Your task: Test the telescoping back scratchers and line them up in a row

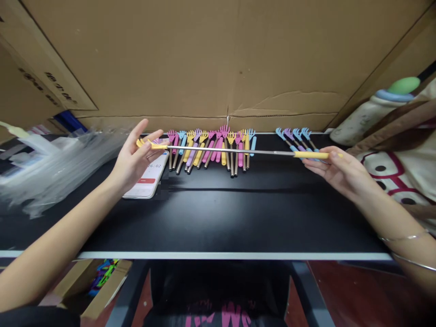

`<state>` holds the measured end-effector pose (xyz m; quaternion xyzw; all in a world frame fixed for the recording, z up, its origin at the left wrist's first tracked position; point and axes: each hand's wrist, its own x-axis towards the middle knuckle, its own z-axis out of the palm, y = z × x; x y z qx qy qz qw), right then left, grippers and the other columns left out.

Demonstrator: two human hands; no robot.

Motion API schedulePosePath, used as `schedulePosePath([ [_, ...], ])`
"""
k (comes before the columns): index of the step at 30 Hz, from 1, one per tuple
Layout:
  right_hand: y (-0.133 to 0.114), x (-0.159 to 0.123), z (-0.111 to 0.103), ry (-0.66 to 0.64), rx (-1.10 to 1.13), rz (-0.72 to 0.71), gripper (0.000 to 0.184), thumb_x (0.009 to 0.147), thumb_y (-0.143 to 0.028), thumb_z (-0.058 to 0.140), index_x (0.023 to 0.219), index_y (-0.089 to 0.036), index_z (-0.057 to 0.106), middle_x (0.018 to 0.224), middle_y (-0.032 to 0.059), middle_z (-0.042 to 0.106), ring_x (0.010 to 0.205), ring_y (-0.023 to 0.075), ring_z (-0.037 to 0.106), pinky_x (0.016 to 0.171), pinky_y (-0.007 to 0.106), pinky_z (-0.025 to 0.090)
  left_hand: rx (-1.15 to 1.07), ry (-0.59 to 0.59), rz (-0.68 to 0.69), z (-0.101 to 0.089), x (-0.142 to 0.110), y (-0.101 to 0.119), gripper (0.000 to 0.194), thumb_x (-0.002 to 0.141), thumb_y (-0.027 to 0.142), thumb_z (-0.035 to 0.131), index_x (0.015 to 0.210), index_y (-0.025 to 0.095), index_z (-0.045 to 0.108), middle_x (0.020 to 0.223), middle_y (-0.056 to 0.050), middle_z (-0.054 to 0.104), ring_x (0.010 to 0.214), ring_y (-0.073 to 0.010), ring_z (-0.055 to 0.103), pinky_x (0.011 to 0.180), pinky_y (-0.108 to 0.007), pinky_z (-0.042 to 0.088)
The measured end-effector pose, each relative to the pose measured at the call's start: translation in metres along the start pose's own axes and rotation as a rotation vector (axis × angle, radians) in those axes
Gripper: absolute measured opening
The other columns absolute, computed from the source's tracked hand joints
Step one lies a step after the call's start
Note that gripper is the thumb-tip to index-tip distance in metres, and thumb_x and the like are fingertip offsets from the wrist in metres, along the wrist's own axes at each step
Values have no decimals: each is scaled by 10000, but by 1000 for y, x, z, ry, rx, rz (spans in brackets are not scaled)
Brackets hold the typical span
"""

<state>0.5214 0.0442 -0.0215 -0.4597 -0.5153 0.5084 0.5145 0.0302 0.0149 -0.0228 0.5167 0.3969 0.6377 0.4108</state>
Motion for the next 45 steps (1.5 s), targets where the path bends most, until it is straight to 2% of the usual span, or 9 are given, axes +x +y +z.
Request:
schedulePosePath([
  [3, 0, -1, 3, -54, -63, 7, 405, 629, -521, 827, 783, -233, 586, 863, 21, 724, 819, 228, 726, 949, 423, 533, -18, 55, -35, -6, -1, -4, 517, 745, 458, 766, 1197, 294, 579, 1088, -19, 686, 889, -189, 677, 931, -430, 524],
  [7, -1, -5, 8, -153, -113, -13, 372, 696, -524, 782, 744, -228, 561, 818, 53, 739, 749, 201, 711, 836, 384, 572, -14, 37, -1, -8, -4, -7, 434, 714, 533, 775, 990, 248, 599, 902, 4, 682, 846, -184, 656, 856, -388, 541],
  [13, -3, -7, 7, -175, -164, -26, 370, 726, -550, 749, 824, -240, 571, 808, 37, 734, 723, 181, 691, 751, 343, 571, 172, -68, 99, -8, -11, -9, 485, 803, 593, 670, 1106, 289, 445, 1093, -38, 695, 1033, -224, 654, 863, -385, 513],
  [18, -1, -5, 2, -159, -145, -43, 384, 749, -540, 738, 923, -272, 525, 815, 29, 736, 750, 177, 695, 754, 333, 560, 289, -132, 193, -11, -13, -11, 514, 840, 629, 600, 1120, 263, 371, 1057, -81, 712, 1069, -232, 650, 1004, -434, 429],
  [25, 0, -18, 32, -422, -347, -99, 309, 886, -547, 574, 1007, -262, 561, 793, 43, 727, 674, 201, 678, 699, 373, 546, 595, -467, 203, 15, -26, -10, 439, 920, 527, 511, 1227, 241, 382, 1331, -149, 590, 1276, -281, 520, 1122, -499, 287],
  [31, -4, -21, 48, -435, -397, -176, 291, 895, -545, 557, 977, -267, 585, 700, 24, 707, 598, 198, 647, 605, 354, 522, 645, -479, 243, 28, -31, -6, 364, 967, 451, 423, 1262, 254, 342, 1316, -125, 602, 1279, -270, 511, 1110, -506, 303],
  [35, -3, -24, 72, -549, -392, -125, 338, 869, -582, 572, 979, -262, 590, 709, 29, 717, 588, 194, 645, 598, 351, 531, 701, -638, 189, 48, -38, -8, 398, 970, 463, 401, 1294, 231, 392, 1345, -126, 564, 1294, -271, 497, 1090, -463, 348],
  [38, -1, -27, 87, -568, -397, -152, 315, 891, -564, 550, 982, -264, 586, 719, 17, 716, 588, 181, 637, 595, 344, 526, 717, -666, 198, 61, -40, -8, 393, 985, 471, 349, 1287, 230, 424, 1337, -102, 569, 1303, -244, 491, 1100, -426, 350],
  [45, 2, -28, 87, -551, -417, -142, 320, 897, -567, 533, 977, -261, 584, 668, 8, 692, 570, 183, 629, 562, 334, 511, 655, -639, 135, 63, -42, -16, 411, 982, 477, 346, 1310, 231, 317, 1288, -123, 580, 1240, -249, 537, 1036, -422, 404],
])
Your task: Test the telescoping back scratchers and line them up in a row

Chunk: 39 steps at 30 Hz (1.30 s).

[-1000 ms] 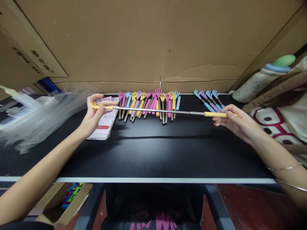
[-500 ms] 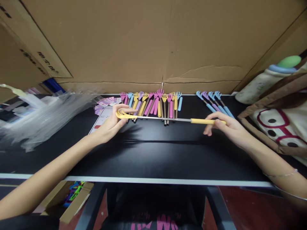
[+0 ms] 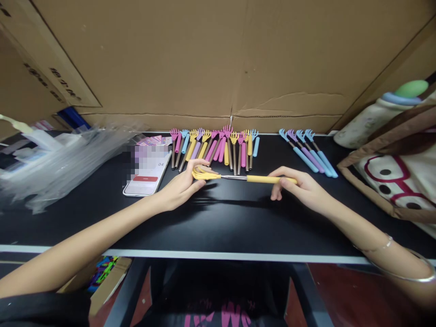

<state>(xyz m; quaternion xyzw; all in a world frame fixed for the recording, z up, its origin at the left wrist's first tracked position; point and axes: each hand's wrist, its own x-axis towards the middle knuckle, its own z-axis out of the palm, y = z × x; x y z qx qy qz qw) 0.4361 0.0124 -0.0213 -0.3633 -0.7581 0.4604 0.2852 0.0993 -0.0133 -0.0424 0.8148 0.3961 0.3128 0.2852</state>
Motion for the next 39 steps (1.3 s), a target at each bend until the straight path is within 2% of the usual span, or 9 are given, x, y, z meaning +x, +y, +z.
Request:
schedulePosePath([
  [6, 2, 2, -5, 33, -197, -6, 320, 909, -545, 500, 944, -244, 602, 614, -16, 638, 581, 159, 590, 615, 304, 474, 148, 118, 12, 0, -2, 3, 335, 958, 414, 442, 1229, 217, 423, 1236, -94, 589, 1131, -239, 582, 973, -372, 434],
  [10, 3, 3, -8, 57, -389, -1, 366, 901, -525, 511, 985, -194, 641, 612, -17, 607, 595, 149, 567, 625, 275, 431, 382, 101, 73, -4, 0, 5, 256, 955, 354, 489, 1169, 220, 532, 1173, -53, 640, 1079, -215, 596, 919, -331, 444],
  [15, 6, 1, -6, 4, -576, -28, 368, 899, -518, 519, 1020, -205, 670, 782, 15, 689, 649, 153, 607, 614, 260, 408, 637, 102, 96, -5, 2, 2, 230, 935, 323, 536, 1142, 235, 586, 1069, -28, 687, 962, -202, 619, 816, -312, 445],
  [19, 12, 0, -10, 25, -871, -112, 303, 922, -470, 505, 998, -240, 688, 828, 11, 706, 707, 162, 631, 618, 257, 384, 809, 43, 186, -4, 1, 2, 227, 929, 379, 552, 1094, 238, 617, 923, -20, 690, 875, -205, 618, 790, -336, 418],
  [23, 12, 0, -10, 46, -1006, -223, 265, 950, -415, 483, 983, -227, 667, 841, 17, 704, 729, 150, 637, 640, 247, 387, 888, 38, 268, -1, 2, 7, 197, 934, 349, 530, 1050, 207, 604, 959, -27, 681, 922, -204, 614, 803, -341, 406],
  [26, 5, 4, 3, 7, -1101, -253, 231, 956, -388, 480, 942, -218, 636, 769, 7, 681, 674, 148, 621, 624, 253, 362, 972, 6, 292, 4, 4, 12, 160, 936, 315, 496, 959, 184, 585, 878, -23, 661, 842, -194, 621, 752, -335, 405],
  [32, -9, 22, 52, -131, -1179, -341, 182, 976, -330, 465, 957, -185, 573, 753, 4, 689, 628, 140, 612, 573, 263, 286, 1048, -67, 344, 20, 10, 29, 107, 908, 281, 512, 856, 193, 542, 747, 9, 620, 692, -167, 610, 602, -312, 366],
  [35, -14, 29, 69, -105, -1251, -367, 185, 981, -296, 458, 898, -174, 570, 764, 15, 696, 566, 136, 580, 530, 282, 212, 1056, -54, 394, 29, 16, 40, 121, 912, 282, 514, 841, 186, 527, 739, -1, 627, 691, -175, 607, 608, -318, 369],
  [39, -22, 30, 76, -12, -1376, -375, 233, 978, -219, 428, 790, -166, 554, 672, 18, 642, 503, 131, 530, 512, 291, 156, 1078, -13, 349, 34, 23, 52, 139, 919, 240, 510, 798, 173, 513, 701, -14, 617, 680, -189, 601, 598, -327, 358],
])
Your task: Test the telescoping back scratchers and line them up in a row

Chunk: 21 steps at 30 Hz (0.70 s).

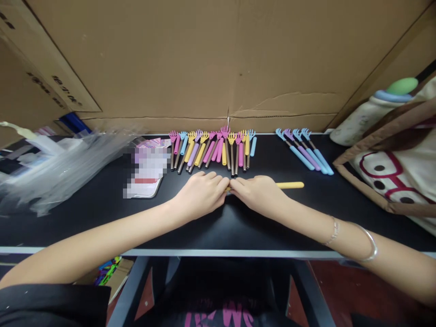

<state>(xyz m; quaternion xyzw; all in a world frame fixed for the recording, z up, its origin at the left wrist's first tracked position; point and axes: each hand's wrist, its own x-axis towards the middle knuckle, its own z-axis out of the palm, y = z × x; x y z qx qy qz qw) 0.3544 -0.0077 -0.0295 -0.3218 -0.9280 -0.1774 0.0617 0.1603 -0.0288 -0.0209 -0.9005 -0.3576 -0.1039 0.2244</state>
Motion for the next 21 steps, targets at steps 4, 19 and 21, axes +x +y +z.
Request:
schedulePosePath([
  [4, -2, 1, -18, 89, -94, 0, 219, 937, -108, 421, 770, -164, 551, 633, 10, 606, 504, 124, 510, 524, 284, 162, 46, 118, 29, -9, 7, 1, 221, 963, 265, 483, 766, 171, 514, 655, -13, 596, 646, -184, 581, 585, -320, 347],
  [19, 119, -81, -18, 92, -203, 178, 466, 1025, -446, 298, 886, -209, 675, 793, 70, 718, 663, 154, 590, 606, 288, 311, 463, 77, -27, -26, -89, -123, 327, 1016, 333, 360, 775, 229, 557, 667, 2, 604, 693, -163, 520, 584, -299, 347],
  [21, 134, -90, -14, 112, -196, 209, 491, 1013, -491, 317, 911, -193, 694, 846, 99, 731, 658, 153, 575, 620, 291, 328, 474, 89, -62, -26, -107, -141, 288, 1014, 331, 373, 796, 233, 535, 687, 21, 614, 698, -157, 493, 586, -296, 347],
])
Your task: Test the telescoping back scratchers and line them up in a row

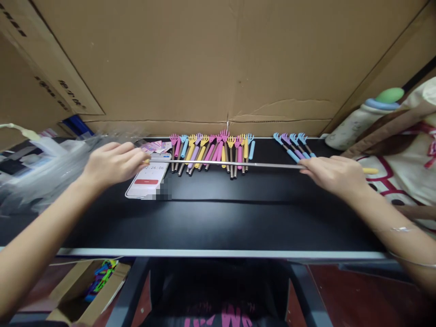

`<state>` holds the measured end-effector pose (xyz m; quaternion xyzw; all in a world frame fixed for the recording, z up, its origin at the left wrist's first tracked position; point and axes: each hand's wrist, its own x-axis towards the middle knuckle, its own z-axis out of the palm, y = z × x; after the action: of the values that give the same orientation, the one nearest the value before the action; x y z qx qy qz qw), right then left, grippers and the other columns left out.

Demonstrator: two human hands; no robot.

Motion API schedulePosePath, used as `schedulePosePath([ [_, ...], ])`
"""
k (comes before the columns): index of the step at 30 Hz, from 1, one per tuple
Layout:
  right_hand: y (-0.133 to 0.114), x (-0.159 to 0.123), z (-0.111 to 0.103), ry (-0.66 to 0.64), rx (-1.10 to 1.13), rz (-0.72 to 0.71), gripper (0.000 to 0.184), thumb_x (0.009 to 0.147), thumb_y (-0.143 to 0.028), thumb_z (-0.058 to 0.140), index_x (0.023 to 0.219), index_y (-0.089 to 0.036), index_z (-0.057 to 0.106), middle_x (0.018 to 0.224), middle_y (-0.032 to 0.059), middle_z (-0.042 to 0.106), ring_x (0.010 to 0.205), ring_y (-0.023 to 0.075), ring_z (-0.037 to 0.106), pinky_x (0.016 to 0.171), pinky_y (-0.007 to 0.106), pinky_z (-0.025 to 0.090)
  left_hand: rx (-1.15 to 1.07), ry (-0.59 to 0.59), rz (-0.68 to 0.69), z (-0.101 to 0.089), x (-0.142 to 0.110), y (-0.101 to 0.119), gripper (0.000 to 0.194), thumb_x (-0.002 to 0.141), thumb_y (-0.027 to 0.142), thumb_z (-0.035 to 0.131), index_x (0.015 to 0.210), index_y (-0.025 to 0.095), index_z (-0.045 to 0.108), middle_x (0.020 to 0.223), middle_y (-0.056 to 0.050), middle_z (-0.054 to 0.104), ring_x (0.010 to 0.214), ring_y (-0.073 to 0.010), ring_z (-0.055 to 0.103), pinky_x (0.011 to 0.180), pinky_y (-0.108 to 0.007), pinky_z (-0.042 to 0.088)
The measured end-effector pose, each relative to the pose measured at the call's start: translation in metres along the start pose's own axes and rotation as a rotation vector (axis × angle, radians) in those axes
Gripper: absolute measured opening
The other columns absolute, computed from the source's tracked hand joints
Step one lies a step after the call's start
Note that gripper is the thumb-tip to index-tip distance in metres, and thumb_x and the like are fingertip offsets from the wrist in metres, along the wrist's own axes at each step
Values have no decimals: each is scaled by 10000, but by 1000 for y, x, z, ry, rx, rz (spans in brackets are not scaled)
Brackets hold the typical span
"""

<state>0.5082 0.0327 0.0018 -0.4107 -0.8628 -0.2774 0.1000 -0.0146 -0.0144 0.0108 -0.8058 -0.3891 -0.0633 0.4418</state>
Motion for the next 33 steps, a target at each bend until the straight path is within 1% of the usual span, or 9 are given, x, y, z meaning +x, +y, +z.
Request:
schedulePosePath([
  [2, 14, -6, 5, 1, -13, 32, 493, 1007, -500, 336, 880, -187, 695, 813, 98, 723, 622, 147, 537, 624, 291, 324, -40, 17, -39, 7, -17, -15, 290, 1006, 334, 401, 754, 229, 497, 640, 26, 575, 672, -158, 445, 572, -297, 324],
  [4, 24, -11, 10, -28, -29, 47, 469, 1005, -484, 360, 838, -187, 684, 768, 88, 708, 612, 146, 513, 625, 292, 312, -102, 1, -79, 13, -31, -25, 289, 1001, 331, 417, 740, 228, 485, 621, 25, 548, 666, -158, 417, 565, -297, 300],
  [7, 32, -13, 15, -73, -31, 59, 402, 1001, -426, 387, 843, -190, 671, 775, 91, 698, 633, 155, 506, 637, 295, 306, -182, -13, -121, 19, -44, -33, 288, 1000, 328, 416, 739, 231, 487, 618, 26, 534, 665, -155, 397, 560, -294, 267],
  [9, 35, -13, 17, -82, -11, 77, 351, 990, -376, 403, 836, -191, 658, 769, 98, 688, 641, 158, 505, 637, 295, 302, -187, -6, -125, 23, -49, -36, 280, 1003, 322, 417, 748, 229, 486, 628, 29, 536, 669, -150, 392, 563, -286, 261],
  [15, 39, -16, 19, -114, -11, 119, 334, 972, -374, 429, 741, -201, 597, 720, 95, 650, 634, 156, 494, 602, 292, 282, -87, -4, -69, 29, -54, -42, 243, 1010, 308, 427, 788, 227, 484, 673, 30, 558, 703, -148, 417, 582, -272, 293],
  [20, 38, -20, 15, -144, -78, 147, 406, 972, -491, 414, 722, -214, 574, 707, 97, 648, 612, 163, 498, 556, 299, 244, -148, -56, -145, 29, -57, -44, 261, 1004, 324, 405, 786, 236, 518, 688, 22, 587, 730, -159, 443, 603, -283, 300],
  [27, 50, -35, 15, -238, -1, 214, 344, 928, -513, 512, 894, -209, 669, 849, 120, 708, 668, 160, 569, 531, 279, 251, -240, -89, -255, 30, -78, -56, 221, 990, 325, 391, 884, 288, 582, 744, 16, 615, 791, -177, 464, 608, -268, 271],
  [30, 51, -37, 16, -220, -36, 228, 364, 936, -515, 500, 888, -197, 672, 853, 125, 711, 686, 159, 571, 523, 283, 235, -257, -99, -275, 31, -82, -59, 248, 984, 330, 398, 853, 289, 605, 715, 22, 606, 760, -167, 452, 593, -263, 248],
  [33, 36, -27, 15, -170, -43, 161, 430, 975, -518, 408, 858, -189, 658, 836, 125, 707, 688, 156, 560, 545, 281, 247, -163, -44, -199, 30, -68, -53, 254, 993, 336, 423, 829, 257, 600, 686, 25, 591, 715, -142, 433, 578, -246, 247],
])
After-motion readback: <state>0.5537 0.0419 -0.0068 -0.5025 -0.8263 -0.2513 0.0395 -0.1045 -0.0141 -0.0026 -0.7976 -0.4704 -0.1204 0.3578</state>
